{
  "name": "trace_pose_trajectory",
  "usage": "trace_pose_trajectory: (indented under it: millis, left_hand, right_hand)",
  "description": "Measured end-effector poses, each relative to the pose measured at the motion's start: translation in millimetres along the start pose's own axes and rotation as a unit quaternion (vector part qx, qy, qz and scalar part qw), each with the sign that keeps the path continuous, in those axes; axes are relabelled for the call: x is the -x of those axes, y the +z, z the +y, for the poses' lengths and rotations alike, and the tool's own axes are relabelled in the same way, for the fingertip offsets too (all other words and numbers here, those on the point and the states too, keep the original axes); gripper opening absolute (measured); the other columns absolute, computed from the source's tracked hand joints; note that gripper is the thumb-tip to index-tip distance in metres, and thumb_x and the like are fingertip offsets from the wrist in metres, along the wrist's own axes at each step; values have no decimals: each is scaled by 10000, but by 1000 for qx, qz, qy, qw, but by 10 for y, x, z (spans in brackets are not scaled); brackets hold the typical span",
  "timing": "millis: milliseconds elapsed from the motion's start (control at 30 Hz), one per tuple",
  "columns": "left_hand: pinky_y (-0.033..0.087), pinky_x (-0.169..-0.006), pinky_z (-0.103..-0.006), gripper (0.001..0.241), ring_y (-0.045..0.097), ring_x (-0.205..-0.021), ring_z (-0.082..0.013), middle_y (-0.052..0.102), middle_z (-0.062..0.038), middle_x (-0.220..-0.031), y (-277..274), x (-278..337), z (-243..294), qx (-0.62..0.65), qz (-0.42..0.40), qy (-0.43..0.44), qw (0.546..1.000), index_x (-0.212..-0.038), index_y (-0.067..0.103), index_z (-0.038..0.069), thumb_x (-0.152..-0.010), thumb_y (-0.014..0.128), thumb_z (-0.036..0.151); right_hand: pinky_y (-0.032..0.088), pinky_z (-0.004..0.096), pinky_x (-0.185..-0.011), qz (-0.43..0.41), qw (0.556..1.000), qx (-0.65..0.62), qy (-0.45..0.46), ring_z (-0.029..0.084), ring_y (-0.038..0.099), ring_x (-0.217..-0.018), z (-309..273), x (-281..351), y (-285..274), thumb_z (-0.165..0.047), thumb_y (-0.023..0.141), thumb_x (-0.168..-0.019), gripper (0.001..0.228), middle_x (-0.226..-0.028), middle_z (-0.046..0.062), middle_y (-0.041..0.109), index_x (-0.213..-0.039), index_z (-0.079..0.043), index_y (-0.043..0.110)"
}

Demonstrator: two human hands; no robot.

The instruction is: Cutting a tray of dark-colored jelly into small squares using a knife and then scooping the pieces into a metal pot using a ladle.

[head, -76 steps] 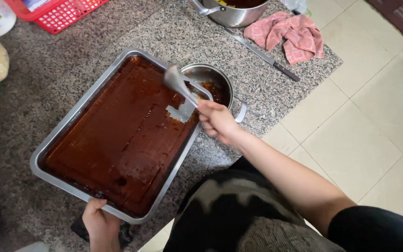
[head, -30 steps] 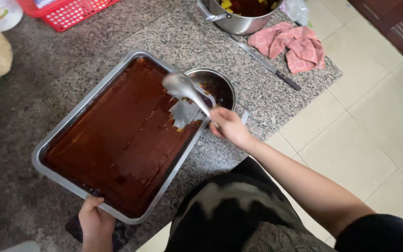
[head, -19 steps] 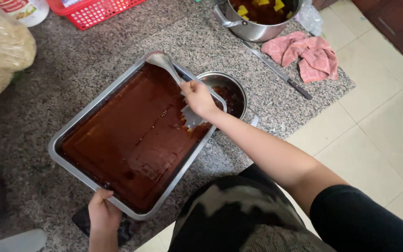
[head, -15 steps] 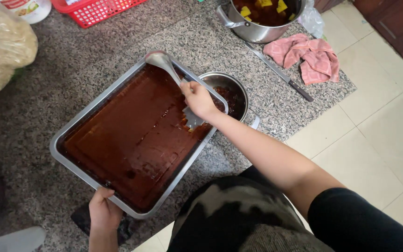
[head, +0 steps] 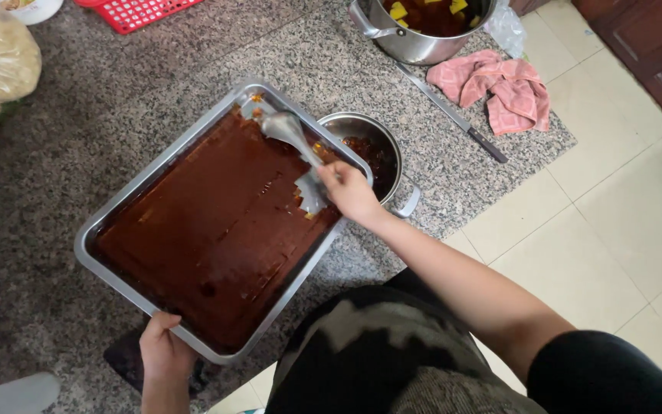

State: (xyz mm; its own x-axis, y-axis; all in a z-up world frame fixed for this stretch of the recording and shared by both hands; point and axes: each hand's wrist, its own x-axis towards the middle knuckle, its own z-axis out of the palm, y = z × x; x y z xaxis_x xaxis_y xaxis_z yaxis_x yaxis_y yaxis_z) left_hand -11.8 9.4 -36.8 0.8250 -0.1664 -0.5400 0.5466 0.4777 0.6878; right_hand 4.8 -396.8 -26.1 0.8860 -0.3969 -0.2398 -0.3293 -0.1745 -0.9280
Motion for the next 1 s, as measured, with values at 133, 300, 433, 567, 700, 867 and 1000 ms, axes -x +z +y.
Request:
trace_pose_trajectory:
  millis: [133,300,433,567,700,867,1000]
  left_hand:
    - [416,-1096,-518,769,548,-1271,-351,584,-115,-1377,-60,54,-62,-22,45,-20,999,-1474,463,51,-710,480,140]
    - [408,-1122,-495,777,547,-1278,-349,588,-108,-1397,-58,85,-147,29,33,-5,999,-1480,461,41,-711,495,151]
    - [398,-1144,-491,802,541,-1301,-351,585,-121,-1429,80,154,-83,47,1,13,999,-1491,468,35,-699,507,149]
    - [388,-1151,-496,815,527,-1316,-353,577,-122,-1438,103,181,-64,53,-16,25,998,-1503,467,42,-700,520,169]
    - [377,-1179,-481,799,519,-1346,-343,564,-111,-1465,163,207,-57,31,-31,60,997,-1503,457,37,-715,514,155]
    - [398,-1139,-478,766,554,-1301,-322,588,-102,-1433,228,231,6,41,-22,42,998,-1508,486,55,-748,541,126]
    - [398,-1166,-471,737,553,-1318,-323,587,-114,-1431,224,220,28,37,-67,77,994,-1497,469,8,-778,538,150]
  right_hand:
    - [460,281,-530,-6,998,54,46,78,544,-562,73,410,-221,-367,582,-1032,325,-642,-17,591,-964,-60,661]
    - [460,272,-529,1,999,45,23,72,537,-567,262,857,-502,-332,602,-1034,296,-650,-17,590,-990,-48,672]
    - [411,296,-515,34,996,60,55,93,495,-561,175,1169,-647,-299,606,-1032,251,-643,4,565,-1079,-69,694]
    - [560,294,-666,42,988,56,-140,108,680,-734,287,1363,-641,-188,576,-1039,218,-819,20,700,-1177,-32,638]
    - [583,342,-773,32,955,113,-272,221,717,-884,41,1472,-531,-101,580,-1026,263,-1136,153,731,-1268,-40,663]
    - [563,358,-670,63,983,146,-95,239,685,-699,136,1389,-471,-121,621,-990,277,-956,135,745,-1247,-130,725]
    - [557,341,-674,97,965,146,-197,193,674,-735,337,1297,-628,-121,625,-1014,254,-975,131,738,-1250,-97,715]
